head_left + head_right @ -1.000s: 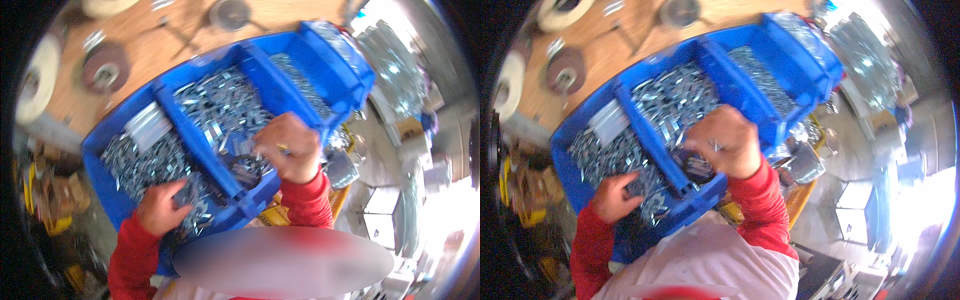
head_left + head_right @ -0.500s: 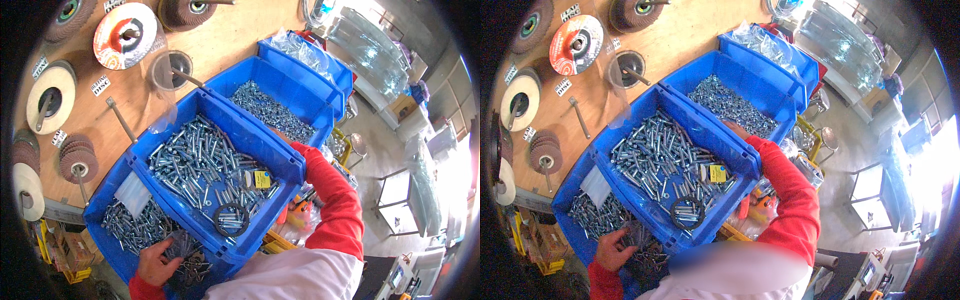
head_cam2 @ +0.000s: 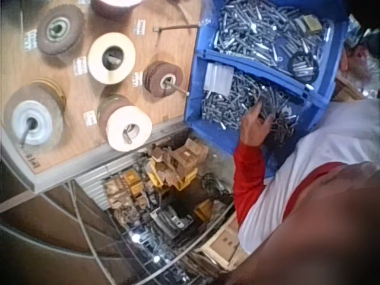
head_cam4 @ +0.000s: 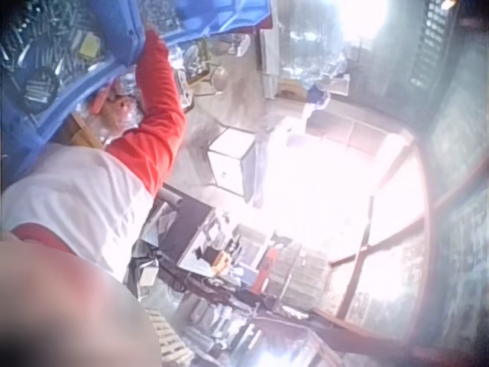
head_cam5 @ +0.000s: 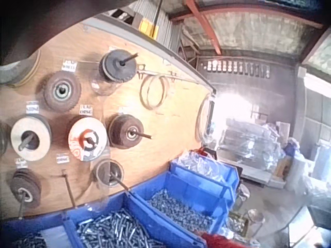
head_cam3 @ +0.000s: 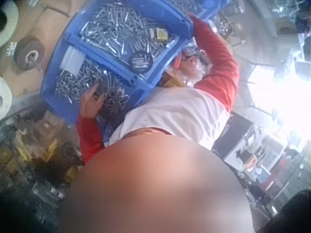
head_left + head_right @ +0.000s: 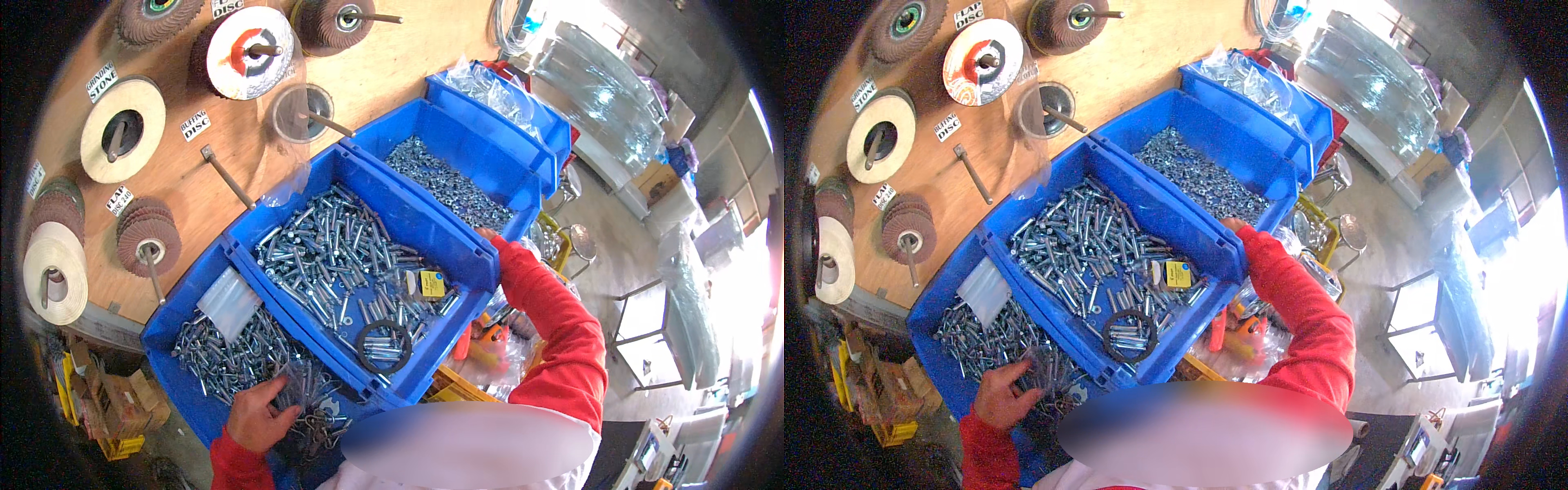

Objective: The person repeatedly picks small metal fasteners from a blue compartmentalized bin and places them into small clear plastic bags. They seal each bag and set it aside, continuing the cycle with additional fasteners from the same bin.

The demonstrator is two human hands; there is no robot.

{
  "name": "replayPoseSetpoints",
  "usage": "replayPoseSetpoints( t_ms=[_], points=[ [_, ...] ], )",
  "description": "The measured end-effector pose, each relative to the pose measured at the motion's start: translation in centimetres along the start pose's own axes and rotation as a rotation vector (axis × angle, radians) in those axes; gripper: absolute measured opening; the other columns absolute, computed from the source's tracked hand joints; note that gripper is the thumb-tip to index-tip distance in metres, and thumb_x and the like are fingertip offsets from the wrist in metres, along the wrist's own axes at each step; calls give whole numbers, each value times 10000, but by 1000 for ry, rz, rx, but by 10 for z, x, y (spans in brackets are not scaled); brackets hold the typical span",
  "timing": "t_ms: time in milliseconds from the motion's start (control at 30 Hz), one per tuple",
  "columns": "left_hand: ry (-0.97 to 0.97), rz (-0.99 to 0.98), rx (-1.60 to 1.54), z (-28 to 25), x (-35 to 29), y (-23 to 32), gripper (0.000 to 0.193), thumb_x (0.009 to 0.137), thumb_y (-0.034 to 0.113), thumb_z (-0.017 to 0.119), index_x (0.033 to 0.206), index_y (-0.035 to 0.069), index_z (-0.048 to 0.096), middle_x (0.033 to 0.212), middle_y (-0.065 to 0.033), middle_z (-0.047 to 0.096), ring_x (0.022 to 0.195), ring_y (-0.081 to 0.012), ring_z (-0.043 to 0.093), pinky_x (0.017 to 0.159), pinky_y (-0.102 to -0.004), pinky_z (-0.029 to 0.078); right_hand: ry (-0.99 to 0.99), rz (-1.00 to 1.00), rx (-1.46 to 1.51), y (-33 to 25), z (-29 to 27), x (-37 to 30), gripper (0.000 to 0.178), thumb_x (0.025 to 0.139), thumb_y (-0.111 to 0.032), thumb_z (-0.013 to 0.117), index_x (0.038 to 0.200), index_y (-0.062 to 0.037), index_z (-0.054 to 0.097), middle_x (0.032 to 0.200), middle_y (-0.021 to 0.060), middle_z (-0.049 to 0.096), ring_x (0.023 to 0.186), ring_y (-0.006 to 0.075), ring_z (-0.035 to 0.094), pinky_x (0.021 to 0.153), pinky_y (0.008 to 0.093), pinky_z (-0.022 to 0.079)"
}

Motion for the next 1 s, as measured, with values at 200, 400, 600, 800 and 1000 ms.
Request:
replayPoseSetpoints(
  t_ms=[200,400,600,800,1000],
  points=[
    [-46,-19,-14,9,0,-2,550,762,142,817,1229,-94,649,994,-271,715,621,-282,715,581,-364,551,439,143,888,64,-41,-6,435,1014,-474,516,862,-83,634,746,168,694,709,401,701,625,488,536],
    [-84,22,-33,11,2,5,548,774,139,810,1235,-106,644,967,-246,726,600,-200,698,560,-317,538,260,268,2464,38,-9,-33,377,1076,-316,448,1083,42,566,1088,242,649,1010,426,675,773,436,632],
    [-57,5,-78,10,1,1,550,771,131,808,1226,-127,638,914,-216,729,584,-166,678,548,-296,529,566,-65,2722,-16,-86,-125,571,1077,-308,397,1346,194,423,1450,372,449,1339,551,466,1027,499,570],
    [-64,17,-45,11,1,5,525,770,123,799,1219,-104,650,896,-205,719,551,-172,653,534,-307,501,241,-445,2862,-143,-134,-185,758,1051,-494,423,1447,150,372,1508,371,396,1396,529,417,1089,498,517],
    [114,227,53,1,2,20,342,845,120,703,1124,-78,684,934,-282,698,717,-415,691,645,-445,540,-172,-170,2763,-273,-114,-210,710,1039,-593,428,1367,29,525,1255,229,607,1019,339,626,750,369,570]
  ],
)
Point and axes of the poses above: each hand's wrist, its own x-axis towards the middle knuckle, its own z-axis out of the palm, y = z × x, the point moved 9 cm from there along x, towards the middle knuckle
